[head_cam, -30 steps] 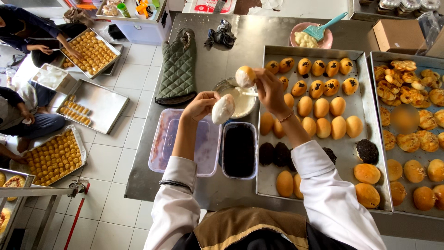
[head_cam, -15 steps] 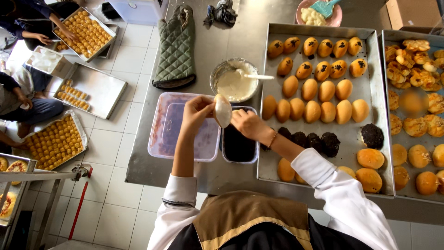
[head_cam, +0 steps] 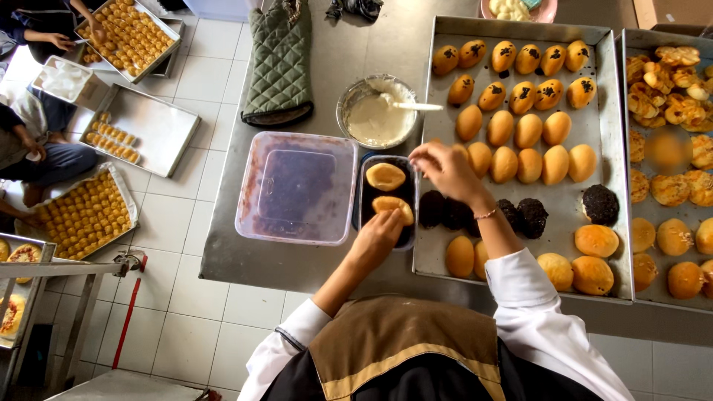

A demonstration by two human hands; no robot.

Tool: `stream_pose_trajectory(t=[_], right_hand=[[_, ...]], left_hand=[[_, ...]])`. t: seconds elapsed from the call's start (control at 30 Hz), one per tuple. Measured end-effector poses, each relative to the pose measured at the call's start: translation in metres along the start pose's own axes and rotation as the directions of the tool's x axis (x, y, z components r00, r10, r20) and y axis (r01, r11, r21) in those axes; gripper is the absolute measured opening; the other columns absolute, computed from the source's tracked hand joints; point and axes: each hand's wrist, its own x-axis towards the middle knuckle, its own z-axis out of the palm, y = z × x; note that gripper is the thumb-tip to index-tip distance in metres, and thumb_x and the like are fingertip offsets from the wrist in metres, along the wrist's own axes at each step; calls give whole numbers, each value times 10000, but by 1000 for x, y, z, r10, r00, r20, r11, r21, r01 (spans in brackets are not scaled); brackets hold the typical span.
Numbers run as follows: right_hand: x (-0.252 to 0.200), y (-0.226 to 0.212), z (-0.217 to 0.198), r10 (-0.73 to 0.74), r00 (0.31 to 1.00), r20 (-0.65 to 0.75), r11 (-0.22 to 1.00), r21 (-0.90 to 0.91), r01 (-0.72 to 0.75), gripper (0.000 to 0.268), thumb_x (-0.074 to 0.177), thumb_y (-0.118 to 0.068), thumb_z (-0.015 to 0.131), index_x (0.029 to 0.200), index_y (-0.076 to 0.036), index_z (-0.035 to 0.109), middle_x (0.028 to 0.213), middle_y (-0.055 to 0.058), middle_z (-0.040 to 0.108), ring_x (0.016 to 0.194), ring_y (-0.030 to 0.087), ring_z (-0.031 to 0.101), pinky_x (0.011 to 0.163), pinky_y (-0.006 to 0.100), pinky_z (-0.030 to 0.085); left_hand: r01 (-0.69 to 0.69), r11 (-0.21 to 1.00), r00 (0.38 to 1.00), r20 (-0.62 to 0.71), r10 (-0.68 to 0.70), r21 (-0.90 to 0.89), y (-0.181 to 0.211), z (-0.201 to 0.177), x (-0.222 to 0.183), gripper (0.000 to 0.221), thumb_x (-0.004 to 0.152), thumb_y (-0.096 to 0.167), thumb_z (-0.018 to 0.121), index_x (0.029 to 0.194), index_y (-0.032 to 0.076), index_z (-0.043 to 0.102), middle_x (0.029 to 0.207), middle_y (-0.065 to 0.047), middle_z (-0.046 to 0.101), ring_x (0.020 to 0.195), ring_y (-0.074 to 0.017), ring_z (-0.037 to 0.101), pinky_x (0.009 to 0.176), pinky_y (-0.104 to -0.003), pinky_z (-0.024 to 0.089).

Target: The person applies cream and chocolate toppings to baked bread by hand, dipping the bread into a bowl of cream and then into a container of chocolate sprinkles before placing them on a tray.

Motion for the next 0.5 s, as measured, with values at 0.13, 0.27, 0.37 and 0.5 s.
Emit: stream_pose_trajectory(t=[0.13, 0.27, 0.37, 0.5], right_hand=[[-23, -3, 48, -219, 951, 219, 937, -224, 267, 89, 973, -108, 669, 952, -25, 693, 829, 71, 698, 659, 166, 647, 587, 250, 560], [-62, -29, 79, -247, 944, 221, 808, -490, 326, 212, 742, -122, 772, 865, -5, 646, 861, 132, 657, 803, 297, 651, 702, 382, 571], [-67, -32, 95, -150, 977, 150, 824, -527, 208, 141, 827, -94, 753, 866, -27, 634, 903, 143, 635, 909, 312, 651, 760, 396, 569], [-84, -26, 118, -126, 989, 75, 831, -537, 146, 147, 786, -88, 736, 846, 2, 635, 901, 154, 637, 915, 314, 664, 747, 387, 584]], left_hand=[[191, 933, 968, -101, -231, -305, -3, -17, -3, 166, 900, 37, 695, 1053, -22, 671, 1079, -214, 731, 990, -322, 726, 893, -389, 601], [481, 801, 773, -259, -579, -355, -2, -45, -11, 139, 912, 37, 697, 1049, 24, 718, 971, -147, 770, 853, -259, 753, 776, -368, 603], [579, 698, 683, -215, -697, -422, -4, -42, -26, 73, 934, 44, 688, 1004, 29, 701, 880, -113, 759, 766, -234, 758, 709, -354, 598], [543, 791, 768, -214, -604, -282, 1, -7, -49, 71, 937, 26, 689, 990, 15, 643, 786, -110, 679, 725, -269, 672, 670, -392, 537]])
